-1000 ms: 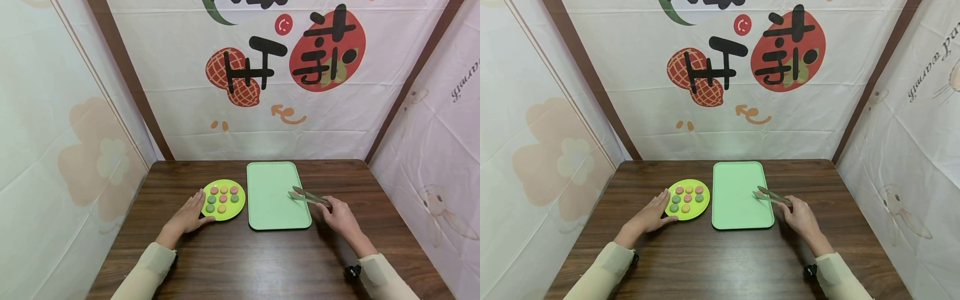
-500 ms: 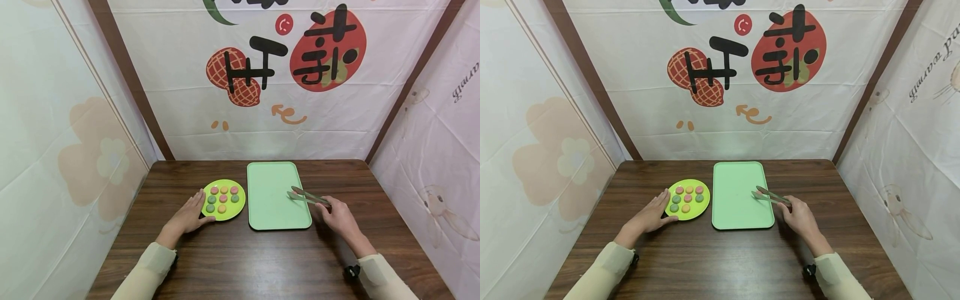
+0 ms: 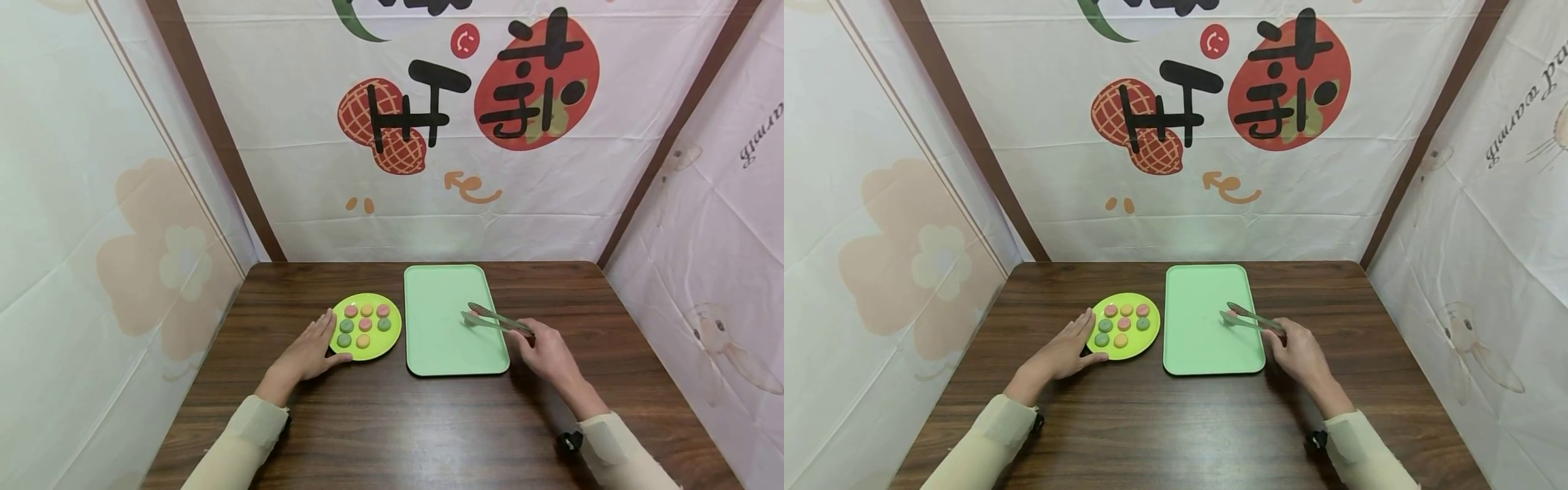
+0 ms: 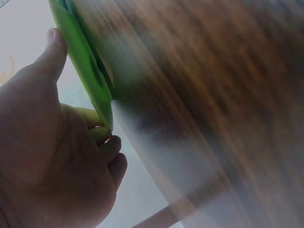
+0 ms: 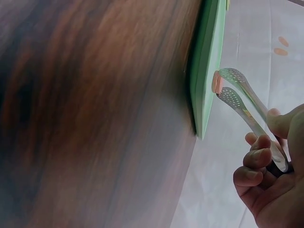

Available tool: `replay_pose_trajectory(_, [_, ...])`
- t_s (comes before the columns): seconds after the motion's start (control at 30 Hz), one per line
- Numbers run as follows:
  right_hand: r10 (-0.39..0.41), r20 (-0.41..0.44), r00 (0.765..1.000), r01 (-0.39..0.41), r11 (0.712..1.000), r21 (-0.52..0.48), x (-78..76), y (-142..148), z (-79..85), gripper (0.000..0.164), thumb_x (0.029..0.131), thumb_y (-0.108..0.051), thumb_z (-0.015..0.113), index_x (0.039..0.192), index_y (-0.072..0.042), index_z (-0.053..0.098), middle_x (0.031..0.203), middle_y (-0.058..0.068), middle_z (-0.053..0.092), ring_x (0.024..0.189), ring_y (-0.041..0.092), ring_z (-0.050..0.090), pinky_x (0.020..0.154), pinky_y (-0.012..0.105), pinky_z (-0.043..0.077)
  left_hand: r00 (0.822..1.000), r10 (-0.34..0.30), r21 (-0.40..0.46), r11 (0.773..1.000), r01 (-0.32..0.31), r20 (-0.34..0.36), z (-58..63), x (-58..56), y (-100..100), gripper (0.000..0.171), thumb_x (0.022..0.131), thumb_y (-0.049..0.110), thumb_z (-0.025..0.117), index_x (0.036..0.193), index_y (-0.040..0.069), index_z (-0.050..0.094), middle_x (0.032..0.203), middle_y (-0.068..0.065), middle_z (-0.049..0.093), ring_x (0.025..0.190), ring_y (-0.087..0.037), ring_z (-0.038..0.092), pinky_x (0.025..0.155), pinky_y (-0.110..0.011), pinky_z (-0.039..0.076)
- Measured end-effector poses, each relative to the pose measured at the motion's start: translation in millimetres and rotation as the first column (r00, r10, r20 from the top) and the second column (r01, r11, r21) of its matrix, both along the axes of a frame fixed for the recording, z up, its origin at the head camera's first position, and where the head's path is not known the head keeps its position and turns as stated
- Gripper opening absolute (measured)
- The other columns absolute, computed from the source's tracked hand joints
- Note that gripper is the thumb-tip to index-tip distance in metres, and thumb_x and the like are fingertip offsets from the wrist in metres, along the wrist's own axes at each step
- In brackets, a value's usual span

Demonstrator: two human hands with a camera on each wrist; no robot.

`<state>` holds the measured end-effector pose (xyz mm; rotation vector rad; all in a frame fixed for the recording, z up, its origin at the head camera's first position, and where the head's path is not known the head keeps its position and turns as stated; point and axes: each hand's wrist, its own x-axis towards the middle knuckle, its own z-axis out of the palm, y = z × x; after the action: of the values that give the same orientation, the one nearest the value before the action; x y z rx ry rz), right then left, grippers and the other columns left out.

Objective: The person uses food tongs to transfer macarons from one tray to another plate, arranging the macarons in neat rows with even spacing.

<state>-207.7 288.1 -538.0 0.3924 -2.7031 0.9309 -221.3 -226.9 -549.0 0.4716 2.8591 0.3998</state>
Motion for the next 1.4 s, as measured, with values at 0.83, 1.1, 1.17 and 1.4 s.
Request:
replay_pose_trajectory(0.83, [0.08, -0.036, 0.996, -0.081, 0.997, -0.02, -7.6, -33, 1.0, 0.029, 0.103, -0.017, 0.076, 0.122, 0.003, 0.074, 0.089, 0.005, 0.074, 0.068, 0.009, 0.056, 0.06, 0.028, 0.05, 1.0, 0.011, 0.004, 1.0, -0.011, -0.007, 0.6, 0.8, 2, 0.106, 0.105, 0.062, 0.061, 0.169, -0.007, 0.012, 0.177, -0.027, 0.007, 0.165, -0.041, 0.012, 0.135, -0.054, 0.014])
replay_pose_trajectory(1.1, [0.124, -0.035, 0.992, -0.124, 0.992, -0.016, -9.3, -45, 4.0, 0.028, 0.102, -0.018, 0.077, 0.12, 0.002, 0.074, 0.074, -0.005, 0.065, 0.063, 0.007, 0.052, 0.057, 0.028, 0.048, 1.0, 0.004, 0.007, 1.0, -0.003, -0.016, 2.5, 1.6, 2, 0.106, 0.105, 0.061, 0.061, 0.168, -0.009, 0.013, 0.177, -0.028, 0.009, 0.164, -0.042, 0.014, 0.134, -0.055, 0.015])
replay_pose_trajectory(1.17, [0.131, -0.043, 0.99, -0.132, 0.991, -0.014, -9.4, -48, 4.1, 0.027, 0.101, -0.018, 0.078, 0.119, 0.002, 0.074, 0.073, -0.007, 0.063, 0.062, 0.006, 0.051, 0.057, 0.027, 0.047, 1.0, 0.003, 0.005, 1.0, -0.003, -0.015, 2.5, 1.9, 2, 0.106, 0.105, 0.061, 0.061, 0.168, -0.009, 0.013, 0.177, -0.029, 0.009, 0.164, -0.042, 0.014, 0.134, -0.056, 0.016])
replay_pose_trajectory(1.4, [0.153, -0.058, 0.987, -0.154, 0.988, -0.024, -9.1, -56, 3.5, 0.027, 0.1, -0.018, 0.079, 0.119, 0.001, 0.075, 0.07, -0.009, 0.057, 0.06, 0.004, 0.046, 0.054, 0.025, 0.043, 1.0, 0.001, 0.002, 1.0, -0.001, -0.015, 3.5, 2.9, 3, 0.105, 0.105, 0.06, 0.062, 0.168, -0.009, 0.014, 0.176, -0.029, 0.01, 0.164, -0.043, 0.015, 0.134, -0.056, 0.017])
